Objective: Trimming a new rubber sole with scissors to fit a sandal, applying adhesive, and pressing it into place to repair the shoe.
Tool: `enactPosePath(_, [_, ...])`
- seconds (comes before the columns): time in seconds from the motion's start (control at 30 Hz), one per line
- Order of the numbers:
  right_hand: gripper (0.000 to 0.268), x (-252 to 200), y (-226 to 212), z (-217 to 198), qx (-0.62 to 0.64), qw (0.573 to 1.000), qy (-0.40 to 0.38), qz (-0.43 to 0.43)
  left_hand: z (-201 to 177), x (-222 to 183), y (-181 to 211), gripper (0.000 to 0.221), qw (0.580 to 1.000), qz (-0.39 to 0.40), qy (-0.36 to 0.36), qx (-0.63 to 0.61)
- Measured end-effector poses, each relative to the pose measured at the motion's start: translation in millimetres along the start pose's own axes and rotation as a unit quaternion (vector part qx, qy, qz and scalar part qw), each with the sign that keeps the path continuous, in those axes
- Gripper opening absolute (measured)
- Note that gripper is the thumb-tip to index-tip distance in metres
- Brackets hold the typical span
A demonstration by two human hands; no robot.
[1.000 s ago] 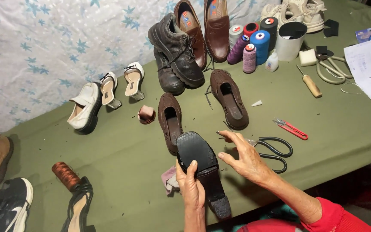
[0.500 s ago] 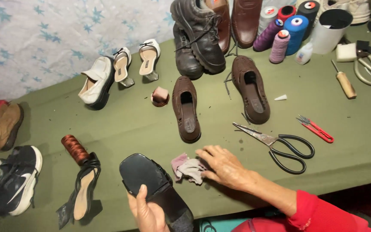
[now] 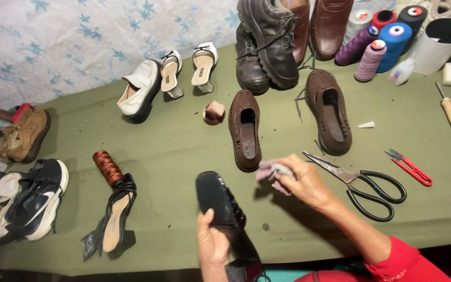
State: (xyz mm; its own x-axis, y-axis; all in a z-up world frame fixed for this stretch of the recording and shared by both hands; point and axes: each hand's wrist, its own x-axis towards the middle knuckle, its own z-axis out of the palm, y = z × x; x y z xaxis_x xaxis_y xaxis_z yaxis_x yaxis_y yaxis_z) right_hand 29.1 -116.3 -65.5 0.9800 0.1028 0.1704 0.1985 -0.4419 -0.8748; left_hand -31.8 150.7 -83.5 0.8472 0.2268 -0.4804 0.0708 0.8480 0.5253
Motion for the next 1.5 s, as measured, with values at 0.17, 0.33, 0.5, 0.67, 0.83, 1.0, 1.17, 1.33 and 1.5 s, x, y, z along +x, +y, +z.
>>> enactPosePath(0.17, [0.038,-1.7,-95.4,-50.5,0.107,0.990,0.049,0.073,35.7,-2.5,-39.0,0.039,0.998,-0.060,-0.028,0.022])
enactPosePath(0.33, [0.047,-23.8,-70.6,-41.8,-0.016,0.990,-0.035,-0.138,48.6,14.7,-55.9,0.046,0.982,-0.160,-0.072,-0.063])
enactPosePath(0.5, [0.033,-34.4,-54.1,-55.5,-0.003,0.999,-0.047,-0.027,63.5,14.2,-49.8,0.043,0.988,-0.138,-0.050,-0.051])
enactPosePath(0.67, [0.018,-33.3,-76.3,-57.5,0.055,0.998,0.004,-0.020,74.7,9.0,-66.9,0.033,0.995,-0.070,-0.062,0.020])
enactPosePath(0.83, [0.017,-51.0,-45.9,-52.5,0.076,0.993,-0.064,0.070,83.7,16.7,-53.1,0.043,0.996,-0.091,-0.022,-0.011])
enactPosePath(1.0, [0.014,-30.7,-71.2,-58.3,0.098,0.985,-0.017,0.138,84.9,7.9,-70.7,0.033,0.997,-0.055,-0.049,0.030])
enactPosePath(1.17, [0.024,-36.2,-56.5,-62.6,0.048,0.977,-0.180,0.103,74.4,28.1,-46.3,0.043,0.987,-0.137,-0.068,-0.057])
enactPosePath(1.33, [0.017,-22.1,-50.2,-31.9,0.193,0.951,-0.066,0.232,66.5,24.5,-5.5,0.051,0.992,-0.071,-0.086,-0.062])
enactPosePath(1.5, [0.037,-6.5,-32.5,30.5,-0.091,0.984,-0.142,-0.061,38.7,5.2,43.1,0.047,0.993,0.035,-0.099,-0.053])
